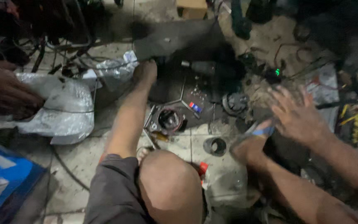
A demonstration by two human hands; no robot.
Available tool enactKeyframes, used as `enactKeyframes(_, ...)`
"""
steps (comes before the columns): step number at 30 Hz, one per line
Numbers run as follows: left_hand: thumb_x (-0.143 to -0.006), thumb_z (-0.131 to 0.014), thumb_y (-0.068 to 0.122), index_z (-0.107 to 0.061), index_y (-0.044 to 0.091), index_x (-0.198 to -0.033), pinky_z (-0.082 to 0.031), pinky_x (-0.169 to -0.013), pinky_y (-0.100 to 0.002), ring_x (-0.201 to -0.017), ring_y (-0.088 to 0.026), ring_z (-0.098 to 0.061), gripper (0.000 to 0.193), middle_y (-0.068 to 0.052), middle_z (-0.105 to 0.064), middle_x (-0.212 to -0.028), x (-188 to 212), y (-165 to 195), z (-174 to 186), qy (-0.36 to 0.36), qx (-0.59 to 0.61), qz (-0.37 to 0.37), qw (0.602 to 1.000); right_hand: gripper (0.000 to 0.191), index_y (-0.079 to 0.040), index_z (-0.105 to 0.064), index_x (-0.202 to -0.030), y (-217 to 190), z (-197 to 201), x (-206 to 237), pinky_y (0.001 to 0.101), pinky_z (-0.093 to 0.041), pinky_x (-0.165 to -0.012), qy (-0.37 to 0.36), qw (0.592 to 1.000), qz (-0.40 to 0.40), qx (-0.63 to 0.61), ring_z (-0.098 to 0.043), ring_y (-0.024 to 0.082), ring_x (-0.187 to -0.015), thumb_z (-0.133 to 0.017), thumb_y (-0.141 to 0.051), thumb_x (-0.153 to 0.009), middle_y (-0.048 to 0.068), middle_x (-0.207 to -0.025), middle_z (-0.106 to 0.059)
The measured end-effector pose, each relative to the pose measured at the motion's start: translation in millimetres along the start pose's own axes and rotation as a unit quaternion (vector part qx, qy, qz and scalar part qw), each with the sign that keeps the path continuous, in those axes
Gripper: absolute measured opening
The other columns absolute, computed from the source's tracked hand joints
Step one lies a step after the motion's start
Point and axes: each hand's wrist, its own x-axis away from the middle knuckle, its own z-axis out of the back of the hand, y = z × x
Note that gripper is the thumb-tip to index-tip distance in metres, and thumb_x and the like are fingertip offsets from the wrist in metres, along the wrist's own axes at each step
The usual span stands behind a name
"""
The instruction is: The person sits on the floor and uses a soldering iron and pliers to work on the internal windings of a disassembled electric motor stator. They repeatedly heat and adjust the copper coils and connections within the stator assembly.
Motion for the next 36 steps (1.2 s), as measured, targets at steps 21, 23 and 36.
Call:
enactKeyframes(21, -0.092, -0.070, 0.041, -0.061, 0.011, -0.115, -0.056, -0.077, -0.051, -0.084, -0.041, -0.072, 0.039, -0.019, -0.074, -0.085, 257, -51, 52, 0.050, 0.187, 0.082, 0.978, 0.050, -0.012, -0.053, -0.137, -128, -85, -141, 0.0681, -0.022, -0.118, 0.120, 0.910, 0.385, -0.099, -0.023, 0.038, -0.150, -0.067, -0.031, -0.093, 0.018, -0.167, -0.024)
enactKeyframes(23, -0.088, -0.072, 0.031, -0.060, 0.007, -0.106, -0.054, -0.069, -0.052, -0.081, -0.046, -0.069, 0.032, -0.023, -0.071, -0.084, 273, -50, 55, 0.082, 0.204, 0.108, 0.970, 0.090, -0.019, -0.037, -0.155, -167, -94, -174, 0.0650, -0.021, -0.118, 0.056, 0.922, 0.330, -0.196, -0.021, 0.037, -0.149, -0.080, -0.039, -0.079, 0.012, -0.169, -0.019)
enactKeyframes(36, -0.092, -0.070, 0.023, -0.068, 0.002, -0.120, -0.058, -0.078, -0.039, -0.091, -0.030, -0.074, 0.035, -0.017, -0.073, -0.104, 289, -56, -17, -0.038, 0.377, 0.121, 0.917, 0.136, -0.008, -0.026, -0.156, -263, -145, -280, 0.0482, -0.037, -0.117, 0.073, 0.739, 0.189, -0.643, -0.042, 0.042, -0.141, -0.101, -0.038, -0.047, 0.025, -0.153, -0.039)
